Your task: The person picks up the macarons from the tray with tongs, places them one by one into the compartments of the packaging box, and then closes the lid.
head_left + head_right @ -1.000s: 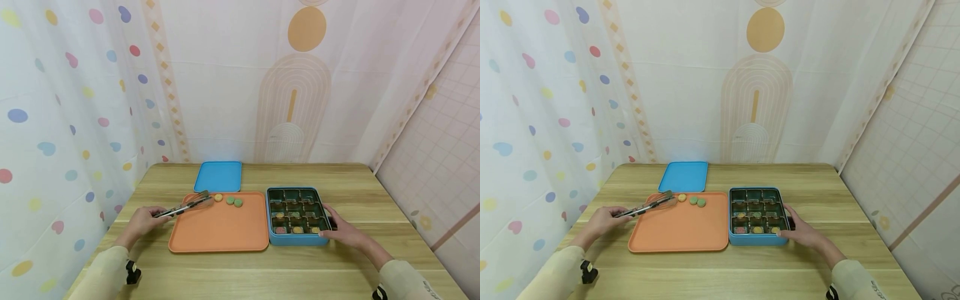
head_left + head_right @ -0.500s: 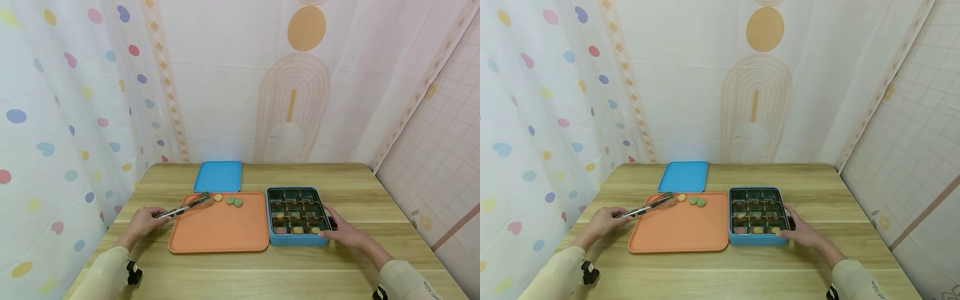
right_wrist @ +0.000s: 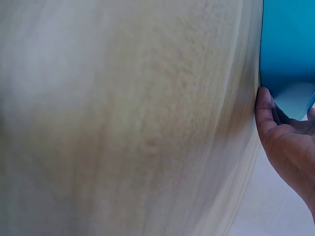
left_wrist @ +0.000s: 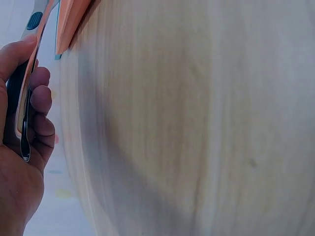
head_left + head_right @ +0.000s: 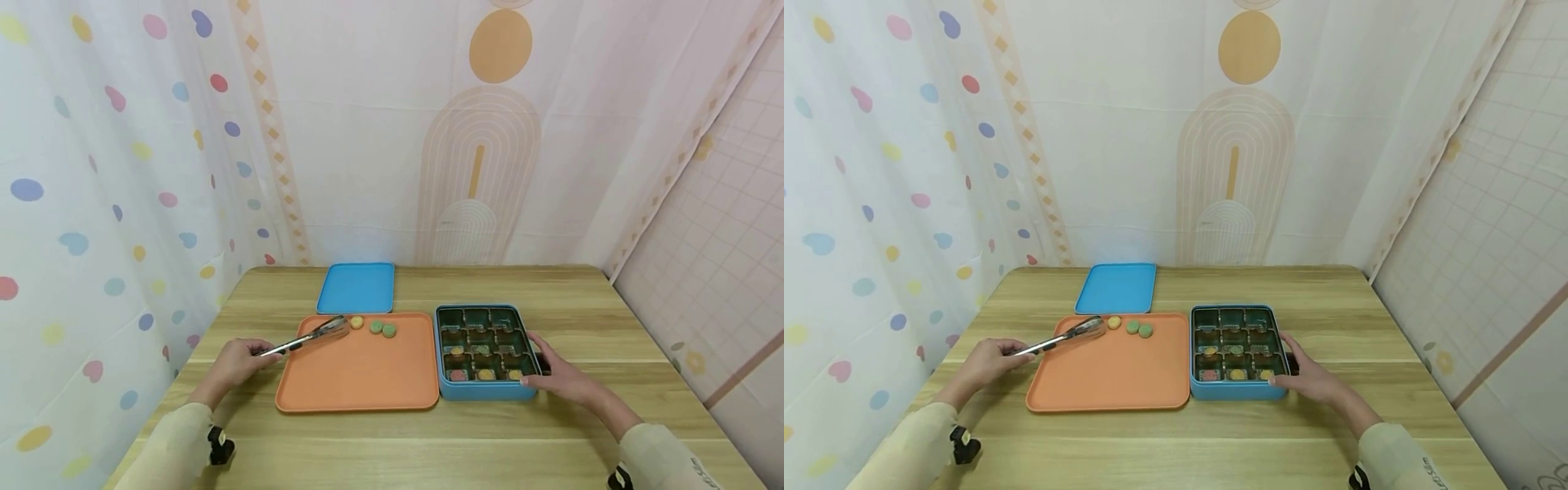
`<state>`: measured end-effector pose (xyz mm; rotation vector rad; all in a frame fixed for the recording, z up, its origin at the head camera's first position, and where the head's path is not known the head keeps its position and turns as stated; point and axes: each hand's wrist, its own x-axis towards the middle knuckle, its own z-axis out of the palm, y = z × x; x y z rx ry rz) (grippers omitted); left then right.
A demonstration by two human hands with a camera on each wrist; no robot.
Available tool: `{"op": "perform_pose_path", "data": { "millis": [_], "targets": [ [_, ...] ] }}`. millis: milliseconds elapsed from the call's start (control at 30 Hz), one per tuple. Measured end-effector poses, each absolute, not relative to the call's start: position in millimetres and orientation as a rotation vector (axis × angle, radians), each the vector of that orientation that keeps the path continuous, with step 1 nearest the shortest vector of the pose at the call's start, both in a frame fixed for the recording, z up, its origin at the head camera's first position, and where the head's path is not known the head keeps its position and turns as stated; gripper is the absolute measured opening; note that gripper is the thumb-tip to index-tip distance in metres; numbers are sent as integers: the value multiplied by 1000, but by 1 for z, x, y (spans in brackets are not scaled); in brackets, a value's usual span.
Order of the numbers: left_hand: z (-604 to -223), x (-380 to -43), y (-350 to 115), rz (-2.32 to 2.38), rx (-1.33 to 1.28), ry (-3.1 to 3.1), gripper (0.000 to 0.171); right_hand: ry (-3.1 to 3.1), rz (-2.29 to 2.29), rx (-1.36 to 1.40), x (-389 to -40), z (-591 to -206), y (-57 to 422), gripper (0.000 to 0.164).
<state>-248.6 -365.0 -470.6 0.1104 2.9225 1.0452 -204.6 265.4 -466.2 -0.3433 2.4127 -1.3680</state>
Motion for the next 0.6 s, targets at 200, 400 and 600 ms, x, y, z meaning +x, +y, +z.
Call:
{"op": "perform_pose_path", "data": {
  "millis": [200,400,600],
  "targets": [
    [-469,-249,-364,1037,73,2921,32,2411,-1364,-341,-204,-467,265,100],
    [-462,-252,-356,1053,111,2928,28,2404,-1380,-345,-205,-467,265,99],
    [-455,-256,-345,1052,138,2920,28,2404,-1392,-351,-206,-468,265,98]
  ]
}}
